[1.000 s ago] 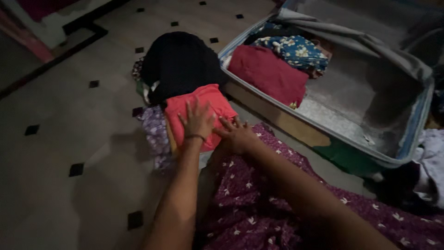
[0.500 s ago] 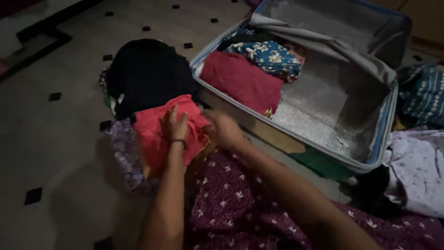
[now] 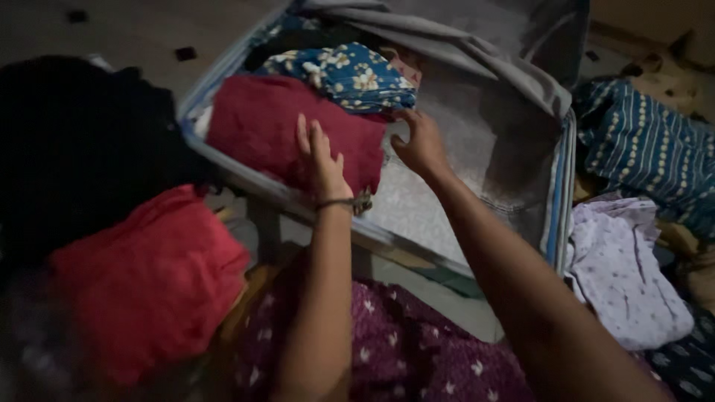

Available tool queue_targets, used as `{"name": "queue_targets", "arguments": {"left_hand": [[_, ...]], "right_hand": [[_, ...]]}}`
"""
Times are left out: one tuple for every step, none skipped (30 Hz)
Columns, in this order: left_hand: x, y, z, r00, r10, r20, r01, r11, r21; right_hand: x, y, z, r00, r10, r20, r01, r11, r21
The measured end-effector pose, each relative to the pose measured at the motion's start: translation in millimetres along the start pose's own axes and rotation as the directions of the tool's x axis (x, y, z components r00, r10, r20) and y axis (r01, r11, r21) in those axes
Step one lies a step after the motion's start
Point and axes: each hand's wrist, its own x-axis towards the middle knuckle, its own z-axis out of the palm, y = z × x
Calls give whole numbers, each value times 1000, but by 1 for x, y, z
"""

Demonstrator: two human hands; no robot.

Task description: The person removes various items of clothing, such as a pink top, a blue floral garment, and white shirts, from an open suitcase and places them into piles on the floor by hand.

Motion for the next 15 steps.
{"name": "queue_targets", "arguments": {"left_hand": [[4, -5, 5, 999, -31, -29, 30, 1000, -4], [8, -8, 10, 996, -61, -58, 61, 998, -8], [14, -7, 11, 992, -82, -91, 81, 997, -13], [20, -4, 11, 997, -50, -63, 49, 999, -18], [26, -2, 9, 999, -18, -36, 17, 1000, -22], [31, -1, 8, 1000, 15, -8, -15, 1000, -27], [34, -1, 5, 999, 7, -51, -8, 1000, -18], [37, -2, 2, 996, 0, -94, -1, 1000, -10], [40, -2, -1, 991, -2, -137, 1, 1000, -3], [41, -2, -5, 990, -7, -144, 8, 1000, 6], [43, -2, -7, 989, -9, -148, 11, 1000, 13], [46, -1, -8, 988, -11, -152, 14, 1000, 20], [48, -2, -8, 989, -5, -150, 9, 1000, 27], [49, -3, -9, 989, 1, -148, 4, 999, 33], [48, -4, -10, 989, 0, -146, 6, 999, 40]], "right_hand": [[8, 14, 5, 999, 28, -18, -28, 1000, -4], [15, 27, 10, 998, 56, -35, -56, 998, -7], [26, 35, 17, 996, 75, -52, -75, 997, -5], [39, 40, 26, 991, 34, -129, -36, 999, -14], [53, 44, 36, 979, -8, -205, 3, 1000, -24], [66, 47, 46, 959, -50, -279, 41, 998, -38], [77, 52, 54, 965, -47, -257, 37, 998, -43], [89, 57, 60, 971, -44, -235, 34, 998, -48], [102, 60, 66, 976, -47, -214, 37, 998, -52], [112, 64, 71, 966, -116, -232, 66, 975, -214], [122, 68, 71, 951, -190, -243, 89, 924, -372], [132, 67, 73, 934, -263, -243, 104, 847, -521], [139, 64, 72, 902, -327, -281, 144, 843, -518], [146, 57, 69, 864, -389, -319, 185, 836, -518], [149, 49, 63, 824, -443, -353, 221, 825, -520]]}}
